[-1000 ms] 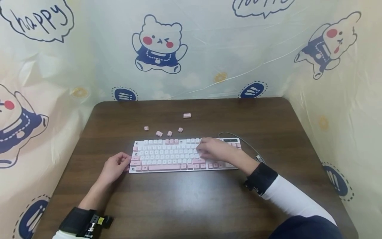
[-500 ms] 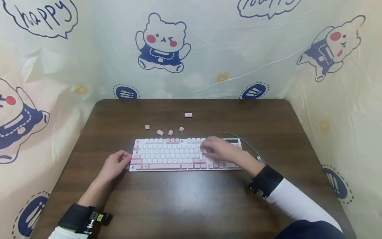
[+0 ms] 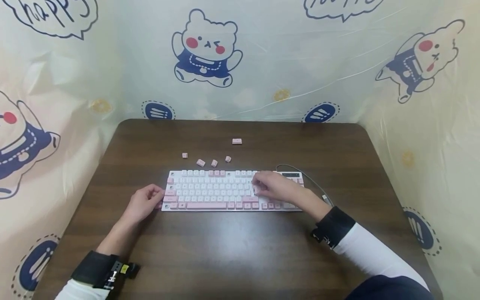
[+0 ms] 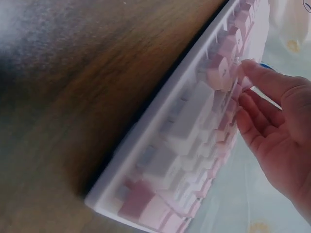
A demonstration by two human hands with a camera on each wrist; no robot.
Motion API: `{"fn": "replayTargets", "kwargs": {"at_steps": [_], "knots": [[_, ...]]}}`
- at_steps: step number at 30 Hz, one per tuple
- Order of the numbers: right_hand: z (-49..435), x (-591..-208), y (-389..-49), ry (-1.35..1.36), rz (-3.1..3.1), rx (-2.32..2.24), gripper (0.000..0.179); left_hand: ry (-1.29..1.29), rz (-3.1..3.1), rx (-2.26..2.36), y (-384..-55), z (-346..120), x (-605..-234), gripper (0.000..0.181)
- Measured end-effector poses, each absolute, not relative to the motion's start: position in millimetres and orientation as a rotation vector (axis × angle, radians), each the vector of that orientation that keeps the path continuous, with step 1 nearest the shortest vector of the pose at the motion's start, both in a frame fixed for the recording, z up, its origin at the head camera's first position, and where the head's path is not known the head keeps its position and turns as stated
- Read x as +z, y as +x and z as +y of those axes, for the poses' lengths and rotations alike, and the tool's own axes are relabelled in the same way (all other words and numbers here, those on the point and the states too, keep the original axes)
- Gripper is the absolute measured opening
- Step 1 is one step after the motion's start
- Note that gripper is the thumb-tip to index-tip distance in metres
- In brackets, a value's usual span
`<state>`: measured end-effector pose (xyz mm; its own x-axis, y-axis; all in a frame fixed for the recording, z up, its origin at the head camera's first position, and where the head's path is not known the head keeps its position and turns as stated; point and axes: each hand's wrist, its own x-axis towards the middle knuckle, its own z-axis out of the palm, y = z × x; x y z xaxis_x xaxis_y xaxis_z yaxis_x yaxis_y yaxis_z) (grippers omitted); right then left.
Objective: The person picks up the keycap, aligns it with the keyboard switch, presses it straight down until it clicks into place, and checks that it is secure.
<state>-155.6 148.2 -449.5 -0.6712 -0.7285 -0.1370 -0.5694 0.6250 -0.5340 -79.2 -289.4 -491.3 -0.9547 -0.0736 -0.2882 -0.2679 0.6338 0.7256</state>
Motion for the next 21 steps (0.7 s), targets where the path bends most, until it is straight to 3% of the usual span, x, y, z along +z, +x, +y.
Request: {"fn": "replayTargets", "kwargs": {"at_steps": [7, 21], "knots": [[151.9, -451.2, -157.4, -0.963, 2.485, -0.718, 0.040, -0.269, 2.638, 1.210, -82.7, -290.4, -488.7, 0.021], [142.9, -452.6, -150.5, -1.033, 2.524, -0.684, 0.027, -0.278, 2.602, 1.238, -78.7, -291.6, -488.1, 0.021]]}}
